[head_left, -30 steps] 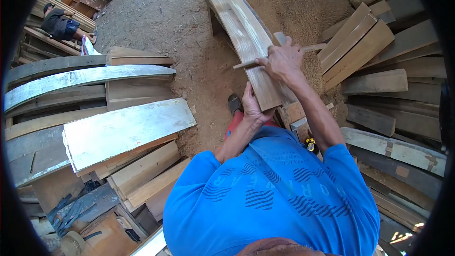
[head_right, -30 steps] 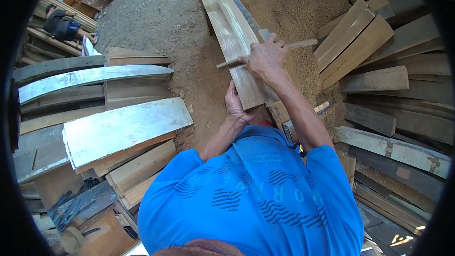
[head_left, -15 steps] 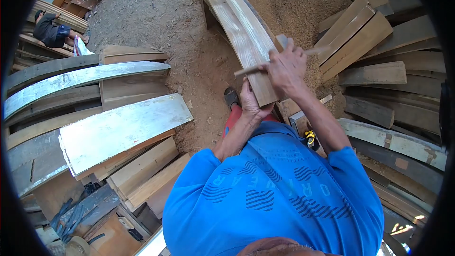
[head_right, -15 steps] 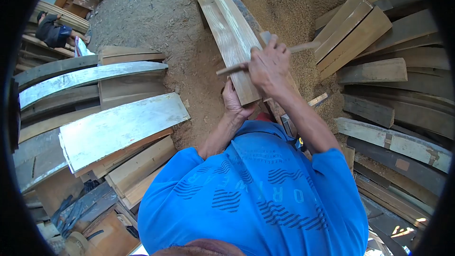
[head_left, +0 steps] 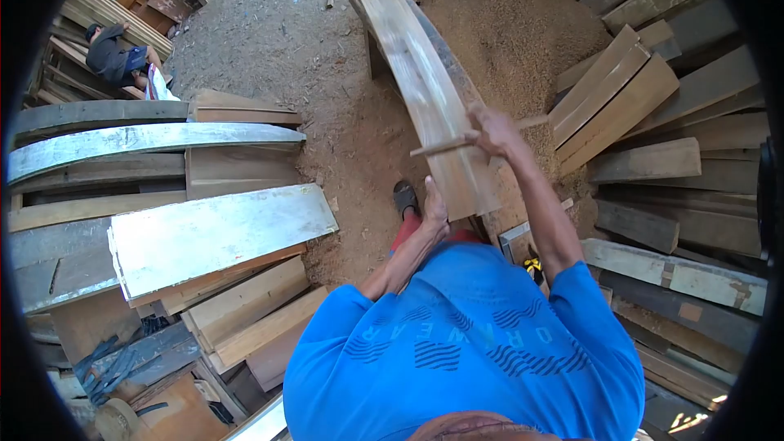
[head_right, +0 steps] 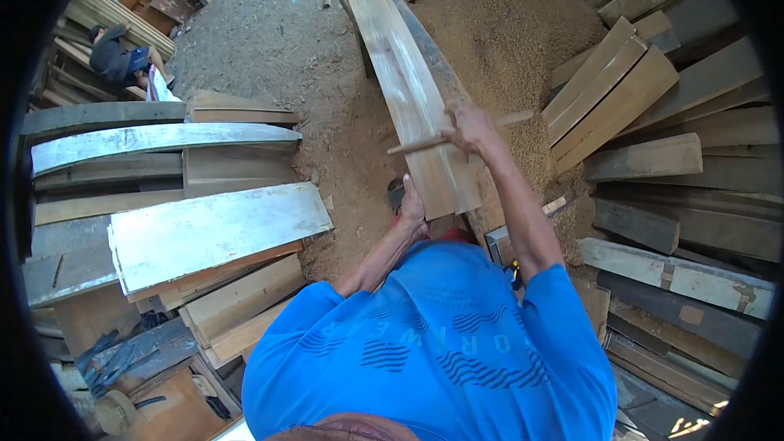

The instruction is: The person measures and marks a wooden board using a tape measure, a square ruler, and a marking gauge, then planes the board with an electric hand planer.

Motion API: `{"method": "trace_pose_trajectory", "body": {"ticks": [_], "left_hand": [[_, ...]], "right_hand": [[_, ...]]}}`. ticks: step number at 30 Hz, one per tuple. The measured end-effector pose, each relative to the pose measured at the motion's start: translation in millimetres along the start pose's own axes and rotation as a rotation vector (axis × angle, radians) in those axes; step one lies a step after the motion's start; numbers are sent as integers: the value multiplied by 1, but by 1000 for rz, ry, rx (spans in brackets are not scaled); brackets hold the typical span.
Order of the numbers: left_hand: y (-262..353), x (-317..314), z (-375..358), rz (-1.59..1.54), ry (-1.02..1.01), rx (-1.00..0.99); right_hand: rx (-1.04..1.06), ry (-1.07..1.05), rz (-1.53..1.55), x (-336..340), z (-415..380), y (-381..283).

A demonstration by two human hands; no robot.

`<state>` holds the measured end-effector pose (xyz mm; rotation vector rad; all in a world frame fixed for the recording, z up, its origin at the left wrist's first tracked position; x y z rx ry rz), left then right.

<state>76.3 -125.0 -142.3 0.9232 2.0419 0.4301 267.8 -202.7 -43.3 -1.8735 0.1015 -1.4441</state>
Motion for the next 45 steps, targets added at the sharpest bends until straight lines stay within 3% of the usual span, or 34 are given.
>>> {"method": "trace_pose_trajectory", "body": {"ticks": [2,3,6,9,12,16,21,24,27,28,30,33,36,40,45], "left_hand": [[-27,54,21,463,154,-235],[-30,67,26,696,229,-354],[-21,60,19,894,282,-272],[-17,41,-9,928,269,-156],[-39,47,-22,1013,235,-245],[-76,78,-7,1039,141,-166],[-25,40,20,1094,204,-154],[-31,59,74,1072,258,-190],[-5,27,61,1312,-41,326],[-9,33,64,1529,-54,188],[-29,46,58,1946,-81,-111],[-46,42,34,2092,-38,-399],[-61,54,62,2038,64,-618],[-50,29,72,1919,42,-582],[-80,18,89,1888,79,-549]], "right_hand": [[-127,-189,39,-18,-21,3],[-126,-102,31,-22,-31,4],[-156,72,60,-38,-53,15],[-213,60,138,-41,-72,24],[-259,43,205,-50,-111,43],[-365,54,274,-67,-134,60],[-272,128,184,-68,-95,77],[-206,143,0,-70,-58,90],[-305,72,17,-55,-31,88],[-358,40,55,-49,-23,89],[-247,134,-10,-63,-16,99],[-226,202,150,-62,-20,104],[-324,193,311,-58,-30,110],[-326,288,400,-56,-29,137],[-317,144,245,-42,-20,146]]}}
Point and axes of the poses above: each hand's wrist, its own z-axis towards the middle knuckle, its own x-axis out of the back of the hand, y = z × x, the point moved 8 cm from there along z, towards the middle knuckle, and after that the axes turned 12 degrees about z, right-handed, at the moved point
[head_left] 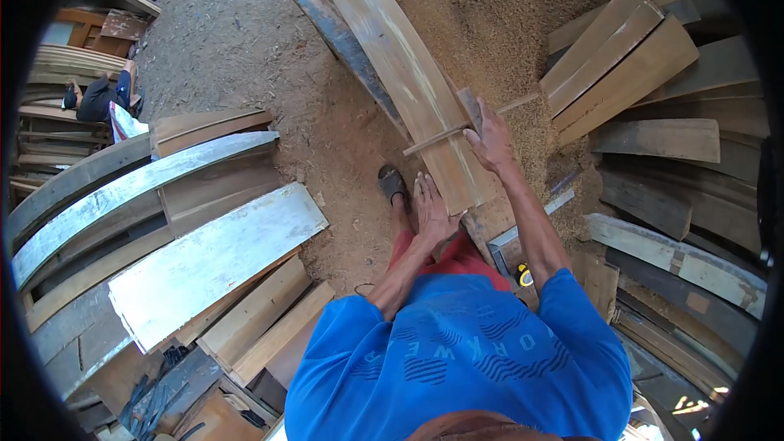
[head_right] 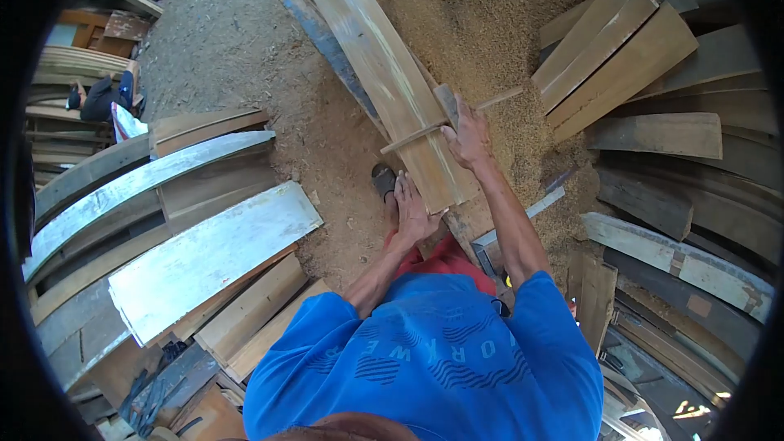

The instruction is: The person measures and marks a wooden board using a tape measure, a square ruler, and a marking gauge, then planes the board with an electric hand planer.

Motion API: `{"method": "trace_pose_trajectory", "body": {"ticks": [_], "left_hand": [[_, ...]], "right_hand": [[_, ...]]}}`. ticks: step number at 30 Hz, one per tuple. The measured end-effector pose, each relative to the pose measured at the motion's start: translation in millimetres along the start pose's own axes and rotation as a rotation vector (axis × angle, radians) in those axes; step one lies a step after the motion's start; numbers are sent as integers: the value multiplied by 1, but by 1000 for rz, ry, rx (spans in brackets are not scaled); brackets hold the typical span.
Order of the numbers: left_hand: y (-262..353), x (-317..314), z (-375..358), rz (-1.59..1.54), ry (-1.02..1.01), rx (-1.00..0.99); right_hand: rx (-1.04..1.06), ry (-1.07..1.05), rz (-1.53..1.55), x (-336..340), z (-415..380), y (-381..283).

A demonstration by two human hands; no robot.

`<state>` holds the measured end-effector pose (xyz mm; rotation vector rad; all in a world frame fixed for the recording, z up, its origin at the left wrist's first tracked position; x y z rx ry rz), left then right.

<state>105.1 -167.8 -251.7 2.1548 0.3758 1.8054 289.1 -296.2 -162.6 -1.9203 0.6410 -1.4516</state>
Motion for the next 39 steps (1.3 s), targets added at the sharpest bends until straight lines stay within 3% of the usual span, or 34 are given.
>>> {"method": "trace_pose_trajectory", "body": {"ticks": [3,7,10,16,19,22,25,28,34,37,39], "left_hand": [[8,3,4,-86,23,45],[23,9,11,114,-155,160],[27,7,13,139,-147,154],[23,-6,11,-4,-9,95],[26,-7,12,-9,-2,97],[28,-9,7,-34,28,115],[30,-14,1,-66,46,141],[29,-17,2,-69,50,134],[30,-21,2,-19,62,66],[29,-20,2,-54,68,77],[27,-25,2,-72,23,113]], "right_hand": [[-76,-21,-81,4,7,-1],[-341,-179,-32,15,14,-3],[-316,-172,-70,14,26,6],[6,37,-282,7,19,-12],[77,-94,-130,4,14,-1],[-13,-239,-191,-5,10,13],[196,-12,-264,-14,9,11],[46,-9,-342,1,-17,-17],[-41,-74,-434,6,-91,21],[-101,-82,-346,4,-80,19],[-14,13,-391,-3,-51,7]]}}
Point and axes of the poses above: each hand's wrist, its own z-axis towards the middle knuckle, its own x-axis out of the back of the hand, y = z × x, the point moved 8 cm from there along z, towards the middle knuckle, and after that the axes turned 12 degrees about z, right-handed, at the moved point
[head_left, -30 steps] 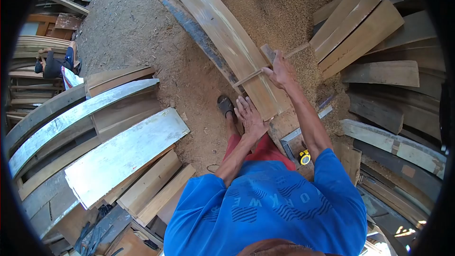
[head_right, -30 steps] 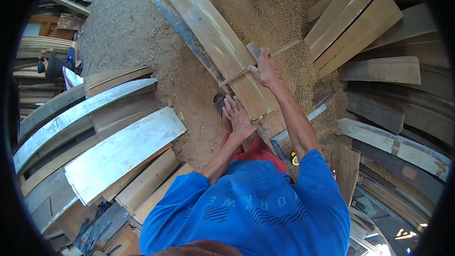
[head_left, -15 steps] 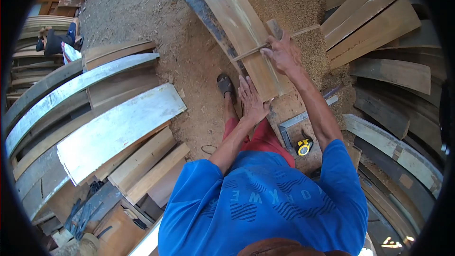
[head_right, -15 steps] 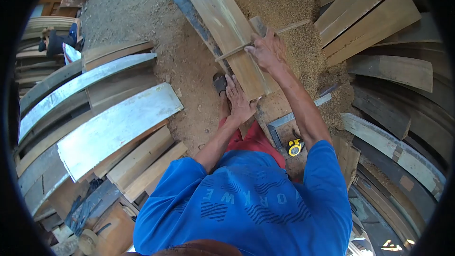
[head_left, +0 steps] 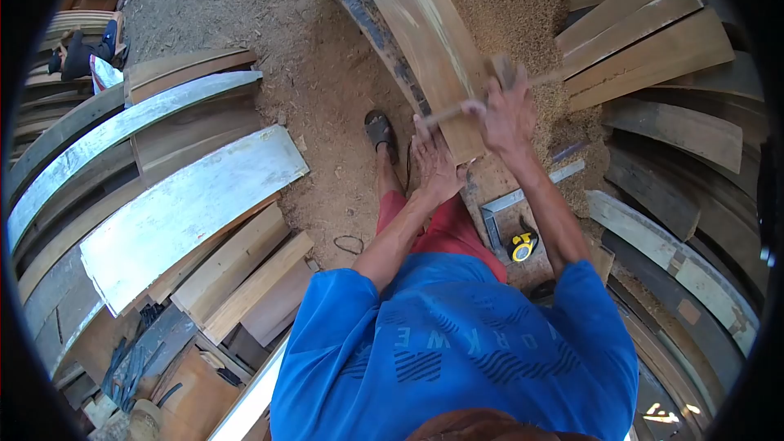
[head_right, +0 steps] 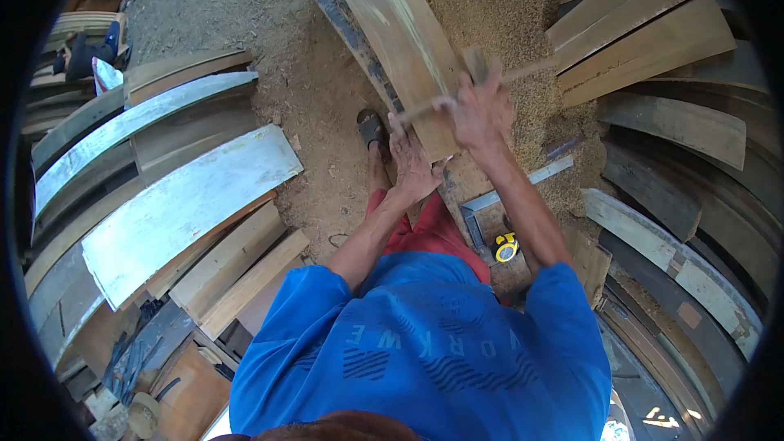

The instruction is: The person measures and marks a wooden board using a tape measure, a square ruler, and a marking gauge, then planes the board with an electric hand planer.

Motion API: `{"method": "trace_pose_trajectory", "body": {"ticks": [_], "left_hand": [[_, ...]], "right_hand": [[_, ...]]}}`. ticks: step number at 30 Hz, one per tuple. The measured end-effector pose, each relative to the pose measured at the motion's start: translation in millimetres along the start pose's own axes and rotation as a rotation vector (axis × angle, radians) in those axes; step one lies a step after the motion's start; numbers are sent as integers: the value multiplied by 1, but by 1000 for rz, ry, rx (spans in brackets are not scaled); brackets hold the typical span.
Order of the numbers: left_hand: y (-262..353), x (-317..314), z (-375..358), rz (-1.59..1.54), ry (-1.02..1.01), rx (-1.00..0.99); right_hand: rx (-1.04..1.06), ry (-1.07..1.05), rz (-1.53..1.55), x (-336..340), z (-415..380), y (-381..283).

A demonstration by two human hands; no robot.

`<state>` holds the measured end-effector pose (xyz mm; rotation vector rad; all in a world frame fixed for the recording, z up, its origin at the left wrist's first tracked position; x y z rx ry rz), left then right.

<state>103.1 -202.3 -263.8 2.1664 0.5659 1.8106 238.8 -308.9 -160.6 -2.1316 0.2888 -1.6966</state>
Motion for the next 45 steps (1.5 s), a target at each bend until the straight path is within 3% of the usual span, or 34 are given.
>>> {"method": "trace_pose_trajectory", "body": {"ticks": [4,7,16,21,25,32,42,45], "left_hand": [[1,7,2,-22,64,-14],[1,5,0,-37,80,-21],[0,6,-2,-55,37,1],[-3,-6,1,39,-58,-5],[-2,-9,-1,151,5,-73],[-3,0,-3,-1,-5,9],[3,-3,-1,157,-29,-51],[-1,0,1,-8,-44,14]], "right_hand": [[-42,-16,39,1,45,-25],[5,68,-118,-6,48,-22],[9,-35,-26,5,43,-46],[44,-5,-51,6,-8,-25],[159,113,-50,3,-56,-3],[82,82,-59,1,10,-38],[147,85,-83,4,-42,-11],[182,124,-82,2,-7,-29]]}}
Point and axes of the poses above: each hand's wrist, its own z-axis towards the middle knuckle, its own x-axis out of the back of the hand, y = z × x, the point moved 8 cm from there along z, towards the middle knuckle, and after that the axes turned 12 degrees about z, right-handed, at the moved point
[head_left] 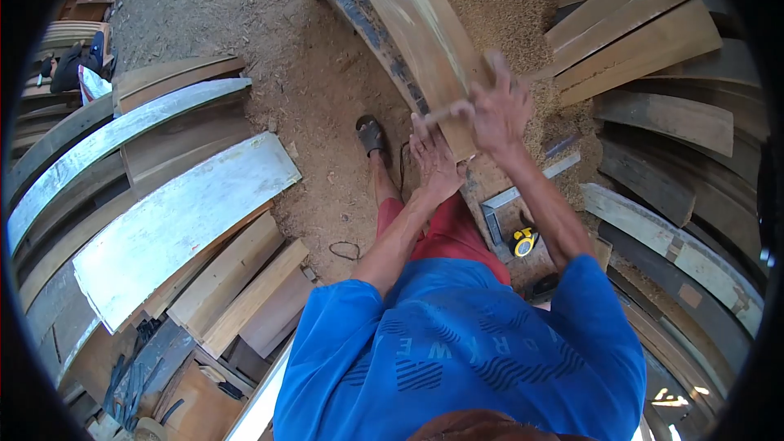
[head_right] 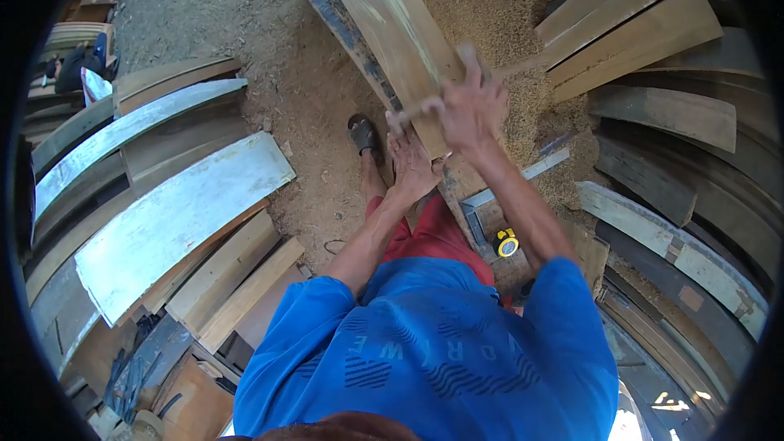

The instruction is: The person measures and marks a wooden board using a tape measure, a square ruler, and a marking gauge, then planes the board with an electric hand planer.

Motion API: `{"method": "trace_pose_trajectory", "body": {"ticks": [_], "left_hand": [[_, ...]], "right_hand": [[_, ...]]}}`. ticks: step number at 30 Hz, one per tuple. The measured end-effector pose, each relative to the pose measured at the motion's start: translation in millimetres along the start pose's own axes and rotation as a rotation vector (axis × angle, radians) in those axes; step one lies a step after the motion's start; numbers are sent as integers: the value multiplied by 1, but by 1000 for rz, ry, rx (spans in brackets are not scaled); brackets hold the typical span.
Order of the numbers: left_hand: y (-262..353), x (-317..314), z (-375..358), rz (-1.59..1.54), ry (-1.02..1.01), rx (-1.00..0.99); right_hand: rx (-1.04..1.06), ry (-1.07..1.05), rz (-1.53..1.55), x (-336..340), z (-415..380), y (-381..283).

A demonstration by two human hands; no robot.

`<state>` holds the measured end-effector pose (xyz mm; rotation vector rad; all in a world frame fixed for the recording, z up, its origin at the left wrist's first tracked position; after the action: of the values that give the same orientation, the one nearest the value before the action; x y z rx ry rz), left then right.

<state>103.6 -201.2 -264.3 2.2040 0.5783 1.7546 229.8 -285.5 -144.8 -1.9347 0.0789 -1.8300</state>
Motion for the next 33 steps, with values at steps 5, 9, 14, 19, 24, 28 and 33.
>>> {"method": "trace_pose_trajectory", "body": {"ticks": [5,9,14,19,24,28,33], "left_hand": [[2,5,1,-53,94,-38],[0,7,-1,-6,80,-30],[3,12,-1,-10,46,-21],[-5,7,1,-7,46,-28],[2,22,1,-15,-19,-87],[-12,40,23,-194,57,37],[-23,13,54,-288,239,315]], "right_hand": [[-35,-19,-11,-7,72,-15],[-21,-70,44,-1,62,-14],[9,-38,18,-1,37,-10],[-83,-85,-5,-11,90,-22],[-13,-54,46,-2,85,-22],[-58,-176,69,8,64,-17],[8,-63,30,-1,67,-16]]}}
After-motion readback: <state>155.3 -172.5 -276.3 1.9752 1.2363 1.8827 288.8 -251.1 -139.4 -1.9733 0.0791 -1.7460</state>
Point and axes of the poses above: each hand's wrist, its own z-axis towards the middle knuckle, its own x-axis out of the back of the hand, y = z × x, the point moved 8 cm from there along z, towards the middle knuckle, and after that the axes turned 12 degrees about z, right-handed, at the moved point
